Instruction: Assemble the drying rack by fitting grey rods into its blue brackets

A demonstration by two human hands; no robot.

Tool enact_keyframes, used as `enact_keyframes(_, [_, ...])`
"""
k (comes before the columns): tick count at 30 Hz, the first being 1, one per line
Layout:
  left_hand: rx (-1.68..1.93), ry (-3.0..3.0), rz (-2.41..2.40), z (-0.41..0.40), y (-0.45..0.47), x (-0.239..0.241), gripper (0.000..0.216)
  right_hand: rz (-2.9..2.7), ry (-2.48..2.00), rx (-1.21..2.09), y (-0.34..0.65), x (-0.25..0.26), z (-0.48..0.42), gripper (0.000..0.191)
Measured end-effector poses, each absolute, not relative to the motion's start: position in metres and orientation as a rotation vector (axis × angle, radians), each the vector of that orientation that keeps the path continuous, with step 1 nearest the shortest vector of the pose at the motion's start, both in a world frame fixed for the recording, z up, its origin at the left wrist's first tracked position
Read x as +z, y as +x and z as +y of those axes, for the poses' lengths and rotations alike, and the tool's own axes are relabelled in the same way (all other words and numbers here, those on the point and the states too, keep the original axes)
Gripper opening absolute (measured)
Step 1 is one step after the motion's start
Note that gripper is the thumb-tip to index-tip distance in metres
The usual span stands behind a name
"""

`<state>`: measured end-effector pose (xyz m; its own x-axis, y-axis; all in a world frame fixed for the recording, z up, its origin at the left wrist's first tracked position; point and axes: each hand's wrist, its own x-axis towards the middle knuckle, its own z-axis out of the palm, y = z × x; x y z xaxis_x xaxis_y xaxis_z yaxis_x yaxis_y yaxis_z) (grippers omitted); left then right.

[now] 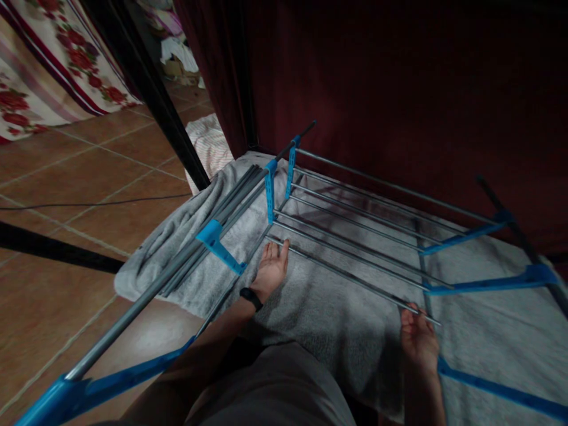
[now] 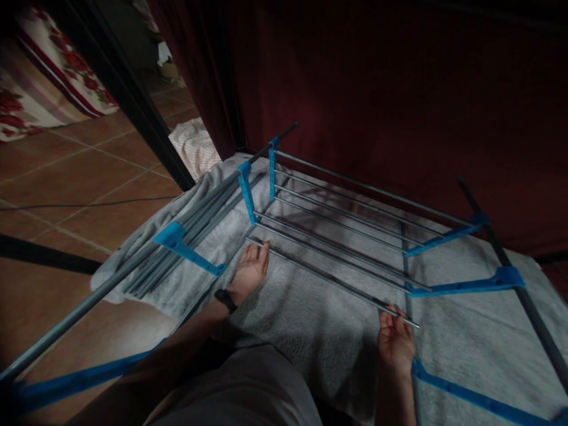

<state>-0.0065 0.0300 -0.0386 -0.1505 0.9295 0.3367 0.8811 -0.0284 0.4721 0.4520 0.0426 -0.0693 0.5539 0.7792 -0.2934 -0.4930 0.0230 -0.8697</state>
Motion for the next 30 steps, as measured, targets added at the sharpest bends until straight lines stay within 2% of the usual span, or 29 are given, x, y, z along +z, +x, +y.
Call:
enact_keyframes(6, [0.856,2.018,2.188,0.0301,-0.0066,-0.0369,0.051,-0.297,-1.158,1.023,0.45,-0.0686,0.0423,0.018])
enact_keyframes(12, [0.806,2.054,2.226,0.0298,-0.007,-0.0358,0.052,-0.274,-1.122,1.024,0.4506,-0.0701,0.0429,0.029])
enact_keyframes(17, [0.879,2.049,2.182,0.0305,-0.0081,-0.0333,0.052,-0.275,-1.127,1.032,0.4502,-0.07,0.044,0.037])
enact_keyframes(30, [1.176,1.833,1.991,0.0306,-0.0085,-0.0306,0.048,-0.317,-1.145,1.014,0.4476,-0.0699,0.0427,0.035])
